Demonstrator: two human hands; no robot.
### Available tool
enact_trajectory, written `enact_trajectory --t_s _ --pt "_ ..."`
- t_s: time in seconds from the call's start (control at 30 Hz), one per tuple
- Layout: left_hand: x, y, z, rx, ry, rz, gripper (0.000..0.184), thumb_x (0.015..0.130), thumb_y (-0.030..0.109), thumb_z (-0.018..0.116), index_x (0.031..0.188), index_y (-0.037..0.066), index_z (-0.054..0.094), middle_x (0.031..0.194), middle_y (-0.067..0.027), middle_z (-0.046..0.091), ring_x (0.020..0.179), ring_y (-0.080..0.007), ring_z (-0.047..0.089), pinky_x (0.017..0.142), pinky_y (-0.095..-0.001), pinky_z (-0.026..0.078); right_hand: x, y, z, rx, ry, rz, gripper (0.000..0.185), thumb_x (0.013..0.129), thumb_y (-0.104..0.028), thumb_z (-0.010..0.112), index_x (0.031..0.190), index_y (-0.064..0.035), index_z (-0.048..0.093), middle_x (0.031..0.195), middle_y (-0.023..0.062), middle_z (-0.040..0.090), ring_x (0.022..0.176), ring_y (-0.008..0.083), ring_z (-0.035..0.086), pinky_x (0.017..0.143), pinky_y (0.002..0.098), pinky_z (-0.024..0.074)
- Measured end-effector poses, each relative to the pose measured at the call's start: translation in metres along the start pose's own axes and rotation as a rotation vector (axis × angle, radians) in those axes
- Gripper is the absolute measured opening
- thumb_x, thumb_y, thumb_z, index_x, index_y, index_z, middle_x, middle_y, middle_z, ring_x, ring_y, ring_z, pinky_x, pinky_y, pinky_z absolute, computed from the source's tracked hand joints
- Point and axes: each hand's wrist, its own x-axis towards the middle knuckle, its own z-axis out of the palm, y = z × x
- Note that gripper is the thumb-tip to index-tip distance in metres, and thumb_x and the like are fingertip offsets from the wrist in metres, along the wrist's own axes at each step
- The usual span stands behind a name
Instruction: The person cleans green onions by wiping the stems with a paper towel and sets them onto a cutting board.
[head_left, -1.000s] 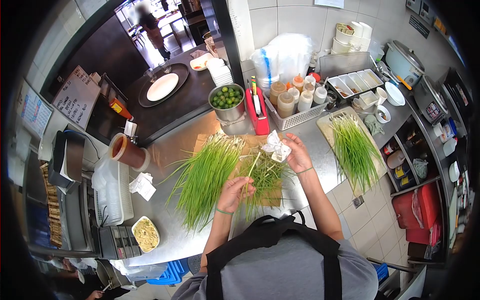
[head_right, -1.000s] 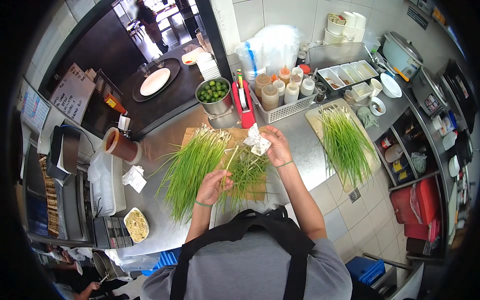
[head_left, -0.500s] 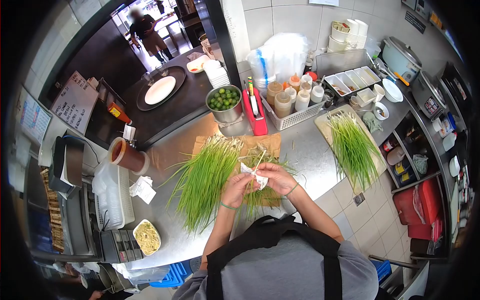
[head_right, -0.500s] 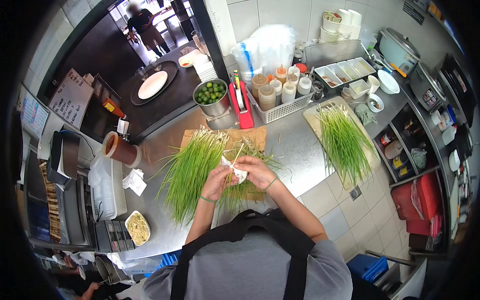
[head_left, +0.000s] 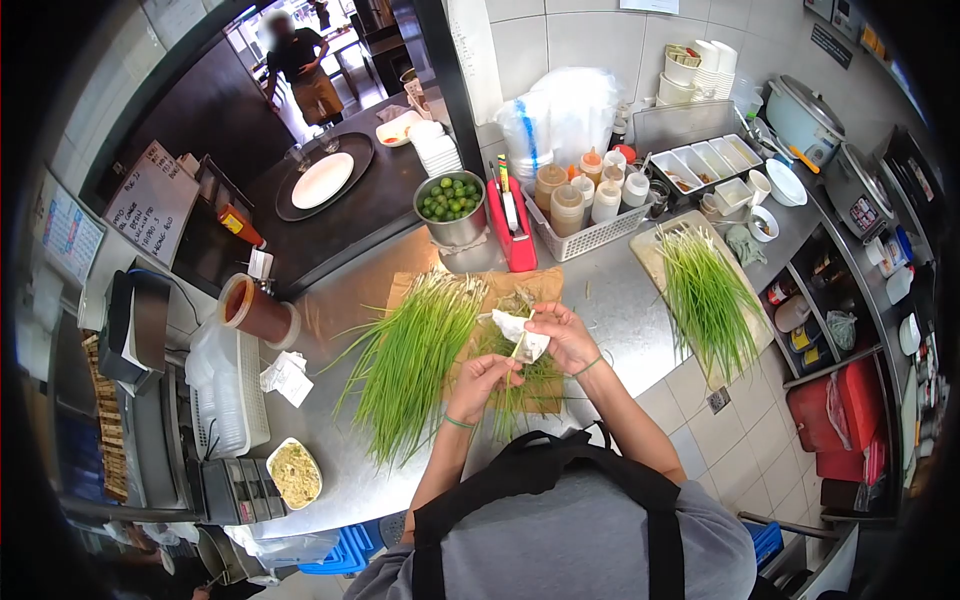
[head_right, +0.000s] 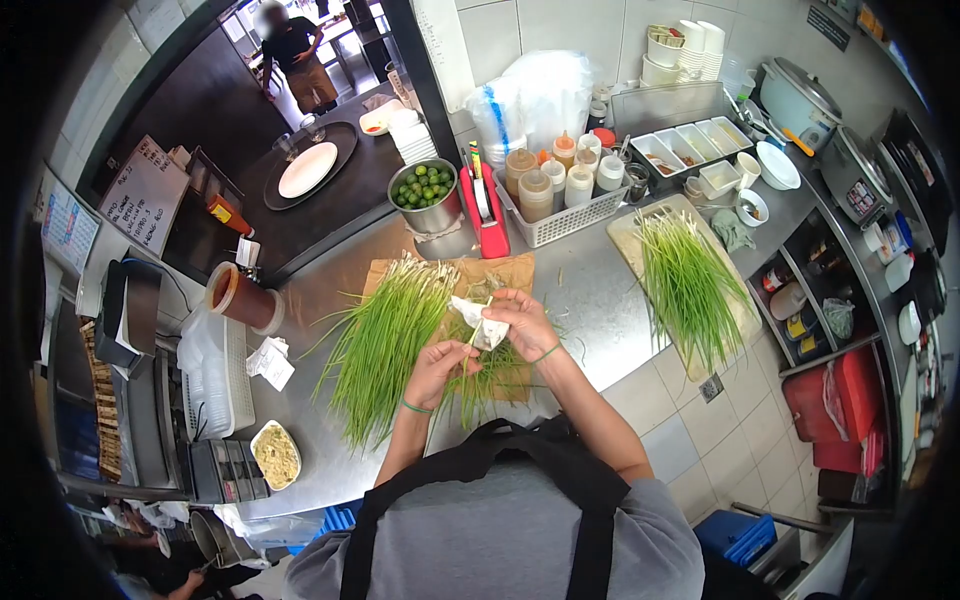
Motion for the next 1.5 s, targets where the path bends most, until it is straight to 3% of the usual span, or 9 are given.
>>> enact_trajectory --t_s 0.33,0.43,0.53,0.67,0.9,1.1,1.2,1.37,1.5 --pt "-0.006 0.006 0.002 -0.169 0.023 -0.064 0.016 0.084 0.018 0.056 0.086 0.003 0.061 0.07 -0.0047 0.06 0.068 -0.0145 0.06 0.066 -0.0267 0.046 0.009 -0.006 0.006 0.057 0.07 -0.081 0.037 0.069 0.007 0.066 0.098 -0.002 0.046 0.082 0.0124 0.062 0.074 0.0184 0.061 0.069 0.0292 0.0501" --pt "-0.012 0.004 -0.007 -0.329 0.011 -0.149 0.015 0.083 0.017 0.056 0.086 0.004 0.061 0.071 -0.0047 0.06 0.07 -0.0154 0.06 0.067 -0.0281 0.047 0.018 -0.014 -0.006 -0.233 0.128 -0.406 0.03 0.07 0.007 0.066 0.092 -0.0031 0.048 0.077 0.0095 0.063 0.07 0.0152 0.061 0.065 0.0261 0.049" --pt "-0.015 -0.003 -0.018 -0.443 -0.007 -0.18 0.014 0.083 0.017 0.057 0.085 0.004 0.061 0.069 -0.0038 0.058 0.071 -0.0155 0.059 0.067 -0.0294 0.048 0.014 -0.038 -0.009 -0.259 0.122 -0.448 0.026 0.07 0.007 0.065 0.087 -0.0037 0.049 0.073 0.0067 0.063 0.067 0.0126 0.06 0.063 0.0234 0.0477" --pt "-0.012 -0.004 -0.019 -0.517 -0.016 -0.183 0.013 0.084 0.017 0.055 0.084 0.004 0.061 0.064 -0.0028 0.057 0.069 -0.0155 0.059 0.065 -0.0297 0.049 0.004 -0.038 -0.003 -0.079 0.077 -0.293 0.023 0.073 0.003 0.064 0.092 -0.0017 0.052 0.082 0.0091 0.063 0.072 0.0141 0.061 0.066 0.0254 0.0496" --pt "-0.009 0.002 -0.01 -0.304 0.038 -0.134 0.016 0.083 0.018 0.057 0.085 0.003 0.061 0.07 -0.0042 0.06 0.069 -0.0144 0.06 0.065 -0.0262 0.048 -0.006 -0.003 0.012 0.012 0.048 0.006 0.027 0.076 -0.003 0.064 0.101 0.0043 0.057 0.091 0.0102 0.063 0.079 0.0165 0.062 0.07 0.0279 0.0506" --pt "-0.009 -0.003 -0.01 -0.1 0.01 -0.06 0.017 0.084 0.018 0.056 0.085 0.002 0.062 0.07 -0.0052 0.061 0.068 -0.013 0.06 0.062 -0.0233 0.046 0.002 0.005 0.011 -0.141 -0.006 0.011 0.025 0.077 -0.004 0.064 0.099 0.004 0.058 0.089 0.0089 0.063 0.077 0.0149 0.061 0.068 0.0268 0.05" --pt "-0.012 -0.001 -0.011 -0.041 -0.009 -0.073 0.017 0.084 0.017 0.056 0.085 0.001 0.062 0.07 -0.0059 0.062 0.066 -0.0125 0.06 0.06 -0.0227 0.046 0.0 0.005 0.012 -0.112 -0.028 0.126 0.021 0.077 -0.004 0.064 0.096 0.0031 0.059 0.087 0.0081 0.063 0.076 0.0139 0.061 0.067 0.0264 0.05" --pt "-0.014 0.006 -0.004 0.079 -0.009 -0.093 0.019 0.086 0.016 0.054 0.087 -0.001 0.062 0.074 -0.0081 0.063 0.059 -0.0107 0.057 0.055 -0.0222 0.045 0.001 0.009 0.009 -0.209 -0.044 0.067 0.014 0.076 -0.007 0.066 0.087 0.0009 0.06 0.078 0.0053 0.062 0.068 0.0109 0.059 0.061 0.024 0.0475" --pt "0.0 -0.004 -0.002 0.033 0.044 0.115 0.02 0.087 0.016 0.054 0.094 -0.001 0.061 0.073 -0.0067 0.063 0.057 -0.0078 0.054 0.053 -0.0207 0.044 -0.003 0.015 0.015 -0.366 -0.059 -0.048 0.012 0.078 -0.011 0.065 0.083 -0.0002 0.061 0.074 0.0027 0.062 0.063 0.008 0.056 0.057 0.0217 0.0444"
